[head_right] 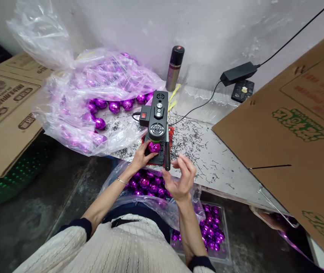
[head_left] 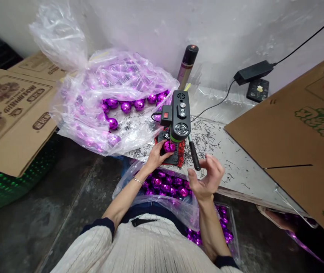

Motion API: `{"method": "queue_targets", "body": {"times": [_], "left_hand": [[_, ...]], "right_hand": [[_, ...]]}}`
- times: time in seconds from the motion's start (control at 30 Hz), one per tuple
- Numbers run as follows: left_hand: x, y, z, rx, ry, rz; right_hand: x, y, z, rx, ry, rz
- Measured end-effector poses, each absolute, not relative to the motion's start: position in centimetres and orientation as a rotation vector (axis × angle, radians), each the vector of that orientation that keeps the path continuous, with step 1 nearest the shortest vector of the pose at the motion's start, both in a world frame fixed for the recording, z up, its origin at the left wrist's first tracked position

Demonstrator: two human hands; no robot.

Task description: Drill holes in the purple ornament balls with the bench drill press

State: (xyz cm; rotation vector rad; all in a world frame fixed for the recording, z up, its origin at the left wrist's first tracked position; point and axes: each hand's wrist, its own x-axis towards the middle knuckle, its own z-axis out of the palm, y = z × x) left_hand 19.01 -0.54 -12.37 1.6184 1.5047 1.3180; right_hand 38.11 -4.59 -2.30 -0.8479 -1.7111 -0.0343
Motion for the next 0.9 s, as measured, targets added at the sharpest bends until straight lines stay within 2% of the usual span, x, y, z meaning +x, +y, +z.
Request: {"method": "queue_targets", "body": {"times": [0.23, 0.53, 0.9], "left_hand": [[19.0, -0.7, -12.5, 1.603, 1.507, 1.312], [18.9, -0.7, -13.0, 1.739, 1.530, 1.284], [18.8, -0.6, -12.9, 1.757, 1.498, 1.289]], "right_hand": [[34.7, -1.4, 0.3, -0.779, -1.811, 0.032], [33.3, -0.7, -4.3, -0.665, -1.671, 0.006], [33.3, -0.4, -5.6, -0.670, -1.630, -0.011]]}}
